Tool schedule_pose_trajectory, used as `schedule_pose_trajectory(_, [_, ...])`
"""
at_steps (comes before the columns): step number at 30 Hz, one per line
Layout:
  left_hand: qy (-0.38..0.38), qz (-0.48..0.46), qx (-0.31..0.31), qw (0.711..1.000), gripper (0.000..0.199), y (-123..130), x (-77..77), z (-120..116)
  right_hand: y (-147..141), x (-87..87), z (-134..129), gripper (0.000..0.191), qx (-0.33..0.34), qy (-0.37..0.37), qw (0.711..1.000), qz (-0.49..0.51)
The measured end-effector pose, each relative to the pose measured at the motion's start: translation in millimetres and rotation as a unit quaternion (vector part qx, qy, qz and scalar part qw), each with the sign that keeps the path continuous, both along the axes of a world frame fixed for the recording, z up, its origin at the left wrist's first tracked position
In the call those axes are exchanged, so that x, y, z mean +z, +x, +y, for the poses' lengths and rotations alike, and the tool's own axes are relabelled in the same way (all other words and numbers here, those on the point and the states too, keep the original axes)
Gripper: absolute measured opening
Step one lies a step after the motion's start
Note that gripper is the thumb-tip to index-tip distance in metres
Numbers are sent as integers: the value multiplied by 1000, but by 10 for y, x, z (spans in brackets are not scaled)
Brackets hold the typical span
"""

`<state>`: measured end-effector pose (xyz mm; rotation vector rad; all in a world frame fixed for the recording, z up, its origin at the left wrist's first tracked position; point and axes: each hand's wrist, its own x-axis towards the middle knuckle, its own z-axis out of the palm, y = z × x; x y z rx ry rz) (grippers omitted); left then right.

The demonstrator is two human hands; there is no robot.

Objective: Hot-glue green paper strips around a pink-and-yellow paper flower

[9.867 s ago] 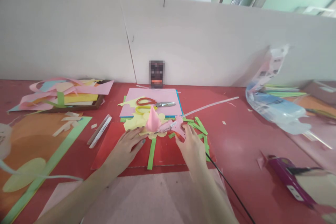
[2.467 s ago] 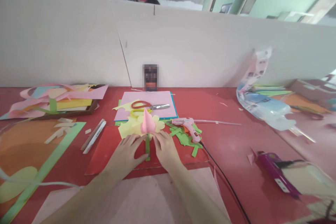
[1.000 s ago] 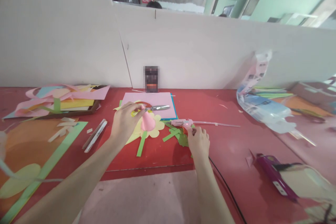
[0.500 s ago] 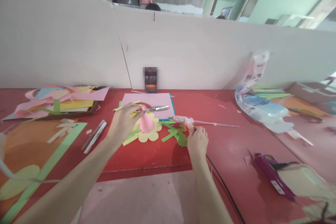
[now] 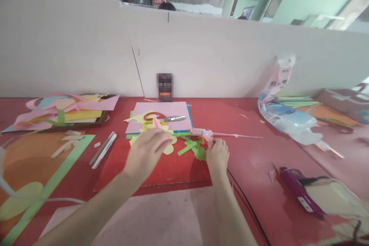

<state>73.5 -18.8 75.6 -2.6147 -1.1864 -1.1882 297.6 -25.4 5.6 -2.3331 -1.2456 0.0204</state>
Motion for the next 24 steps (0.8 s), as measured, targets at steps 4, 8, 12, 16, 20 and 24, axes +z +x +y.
schedule_pose_trajectory(4, [-85, 210, -61, 972, 13, 257, -331, -73, -7, -20, -1, 29, 3, 0, 1000, -9])
schedule_pose_trajectory(8, [-113, 331, -55, 935, 15, 377, -445, -32, -2, -29, -8, 28, 10, 21, 1000, -14])
schedule_pose_trajectory(12, [-105, 382, -64, 916, 21, 393, -399, -36, -7, -15, -12, 28, 20, 57, 998, -9])
schedule_pose_trajectory(16, [-101, 387, -61, 915, 24, 402, -375, -58, -35, 26, -20, 29, 29, 101, 994, 16])
schedule_pose_trajectory(20, [-132, 374, -41, 917, 20, 429, -371, -39, -57, 57, -27, 32, 43, 143, 988, 37])
schedule_pose_trajectory(24, [-141, 370, -35, 918, 21, 488, -359, -6, -71, 41, -26, 31, 51, 143, 987, 49])
